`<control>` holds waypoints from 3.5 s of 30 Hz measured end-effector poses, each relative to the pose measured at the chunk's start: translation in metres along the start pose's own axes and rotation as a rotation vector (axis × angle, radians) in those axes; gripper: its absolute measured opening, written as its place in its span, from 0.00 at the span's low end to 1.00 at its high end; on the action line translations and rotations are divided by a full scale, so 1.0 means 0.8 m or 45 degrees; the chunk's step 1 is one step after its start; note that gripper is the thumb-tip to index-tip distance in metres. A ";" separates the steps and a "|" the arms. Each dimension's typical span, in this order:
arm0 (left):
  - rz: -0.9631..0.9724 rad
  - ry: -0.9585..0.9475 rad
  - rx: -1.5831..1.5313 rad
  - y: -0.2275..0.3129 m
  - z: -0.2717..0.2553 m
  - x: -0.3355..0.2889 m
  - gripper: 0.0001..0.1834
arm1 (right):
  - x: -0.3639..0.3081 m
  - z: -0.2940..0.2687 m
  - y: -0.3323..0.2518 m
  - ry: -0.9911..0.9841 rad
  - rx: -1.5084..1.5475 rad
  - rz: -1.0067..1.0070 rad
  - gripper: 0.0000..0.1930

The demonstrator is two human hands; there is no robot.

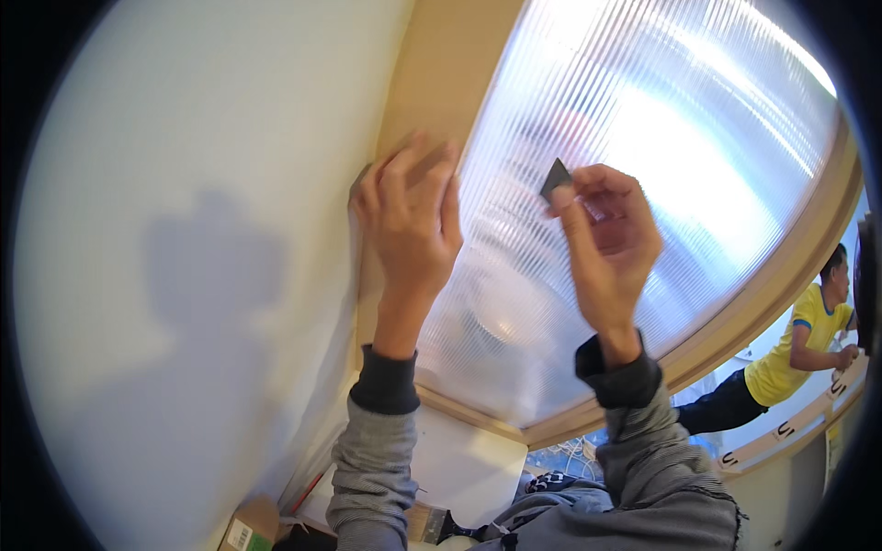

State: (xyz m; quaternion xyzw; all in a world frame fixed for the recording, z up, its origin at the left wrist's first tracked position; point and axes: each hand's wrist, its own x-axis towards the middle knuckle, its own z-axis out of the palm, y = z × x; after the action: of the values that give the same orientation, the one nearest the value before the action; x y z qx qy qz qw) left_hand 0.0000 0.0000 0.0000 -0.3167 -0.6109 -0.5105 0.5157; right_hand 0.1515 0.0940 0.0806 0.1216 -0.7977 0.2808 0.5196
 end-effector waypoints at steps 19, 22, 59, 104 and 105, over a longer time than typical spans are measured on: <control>-0.224 0.326 -0.232 0.142 -0.008 -0.038 0.22 | 0.005 -0.016 -0.005 -0.166 0.071 0.101 0.15; -0.163 0.394 -0.149 0.143 0.001 -0.033 0.21 | 0.008 -0.016 -0.010 -0.215 -0.095 -0.008 0.15; -1.142 -1.069 0.684 0.360 -0.061 -0.606 0.29 | -0.581 -0.279 0.194 -2.108 0.742 0.413 0.10; -1.443 0.045 1.389 0.476 0.004 -0.666 0.09 | -0.593 -0.378 0.562 -1.698 0.936 0.579 0.12; -1.667 0.214 1.361 0.490 0.044 -0.662 0.09 | -0.590 -0.384 0.591 -1.703 0.943 0.511 0.13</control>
State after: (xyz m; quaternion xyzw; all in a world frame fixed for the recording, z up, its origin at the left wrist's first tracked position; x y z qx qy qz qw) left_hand 0.4887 0.2161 -0.3864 0.4259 -0.7897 -0.3704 0.2403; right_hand 0.3587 0.6085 -0.4018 0.2835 -0.8022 0.4839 -0.2050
